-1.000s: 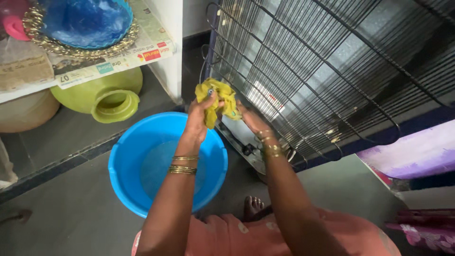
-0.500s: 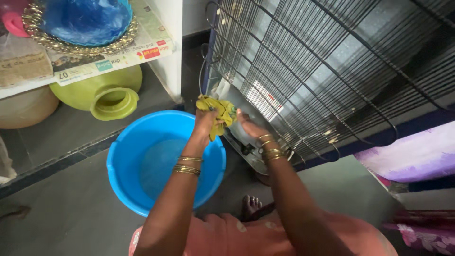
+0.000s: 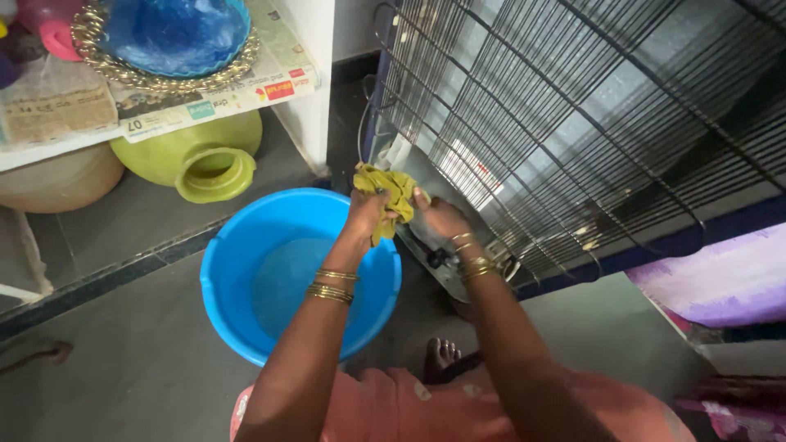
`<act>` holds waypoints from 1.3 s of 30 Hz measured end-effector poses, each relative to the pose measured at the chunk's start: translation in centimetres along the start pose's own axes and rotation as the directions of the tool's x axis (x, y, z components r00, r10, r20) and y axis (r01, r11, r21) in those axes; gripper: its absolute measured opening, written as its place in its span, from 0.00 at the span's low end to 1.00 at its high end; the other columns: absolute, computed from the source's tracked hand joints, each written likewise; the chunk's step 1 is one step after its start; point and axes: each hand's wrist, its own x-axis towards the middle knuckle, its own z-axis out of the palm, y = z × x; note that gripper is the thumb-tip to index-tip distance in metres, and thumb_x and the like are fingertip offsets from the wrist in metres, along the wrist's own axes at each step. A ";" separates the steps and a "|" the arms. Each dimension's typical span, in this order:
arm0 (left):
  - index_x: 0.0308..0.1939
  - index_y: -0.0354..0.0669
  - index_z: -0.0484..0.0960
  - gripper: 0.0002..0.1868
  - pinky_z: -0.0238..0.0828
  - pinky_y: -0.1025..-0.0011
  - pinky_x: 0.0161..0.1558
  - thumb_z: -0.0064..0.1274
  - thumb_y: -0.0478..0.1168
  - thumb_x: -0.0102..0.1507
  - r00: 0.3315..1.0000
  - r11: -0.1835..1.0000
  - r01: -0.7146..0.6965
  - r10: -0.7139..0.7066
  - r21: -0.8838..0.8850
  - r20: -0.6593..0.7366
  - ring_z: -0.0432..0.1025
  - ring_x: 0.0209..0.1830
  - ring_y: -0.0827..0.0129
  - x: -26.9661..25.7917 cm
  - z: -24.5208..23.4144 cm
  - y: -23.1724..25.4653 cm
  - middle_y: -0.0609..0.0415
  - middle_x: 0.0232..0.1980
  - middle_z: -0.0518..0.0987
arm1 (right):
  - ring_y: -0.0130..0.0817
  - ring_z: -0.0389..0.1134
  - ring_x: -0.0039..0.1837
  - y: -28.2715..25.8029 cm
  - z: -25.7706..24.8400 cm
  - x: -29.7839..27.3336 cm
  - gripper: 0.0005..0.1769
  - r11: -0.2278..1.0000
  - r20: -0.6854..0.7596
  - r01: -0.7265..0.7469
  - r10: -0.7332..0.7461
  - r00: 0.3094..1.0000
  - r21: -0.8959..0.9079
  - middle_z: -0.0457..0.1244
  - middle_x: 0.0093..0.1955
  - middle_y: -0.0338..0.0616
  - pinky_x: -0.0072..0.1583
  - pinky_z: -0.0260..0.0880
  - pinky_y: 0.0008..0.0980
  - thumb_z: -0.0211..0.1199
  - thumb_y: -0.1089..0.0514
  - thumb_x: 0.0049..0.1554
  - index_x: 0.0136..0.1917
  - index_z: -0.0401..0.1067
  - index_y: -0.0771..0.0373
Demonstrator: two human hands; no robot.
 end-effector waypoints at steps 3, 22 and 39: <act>0.60 0.36 0.72 0.20 0.77 0.67 0.41 0.51 0.31 0.64 0.992 0.988 -0.122 0.124 -0.092 0.020 0.78 0.44 0.64 -0.3 0.5 0.0 0.48 0.52 0.80 | 0.45 0.63 0.67 5.1 0.9 2.8 0.45 0.883 0.063 0.166 -0.214 0.975 0.438 0.63 0.66 0.56 0.68 0.57 0.47 0.45 0.22 0.64 0.66 0.69 0.67; 0.73 0.39 0.62 0.29 0.68 0.68 0.64 0.50 0.35 0.68 0.924 0.921 -0.378 0.381 -0.089 0.021 0.70 0.64 0.67 -2.7 1.2 4.9 0.52 0.65 0.74 | 0.29 0.62 0.59 -3.7 -2.5 2.6 0.44 0.892 0.055 0.047 -0.080 0.995 0.449 0.66 0.59 0.42 0.65 0.59 0.34 0.40 0.26 0.64 0.65 0.72 0.66; 0.64 0.36 0.68 0.23 0.75 0.64 0.57 0.44 0.29 0.64 0.961 0.940 -0.275 0.276 -0.202 -0.026 0.75 0.58 0.62 -1.3 1.2 1.0 0.48 0.60 0.78 | 0.57 0.50 0.80 -1.4 2.7 9.6 0.47 0.993 0.145 0.055 -0.069 0.987 0.101 0.49 0.78 0.67 0.79 0.42 0.48 0.24 0.25 0.66 0.82 0.49 0.59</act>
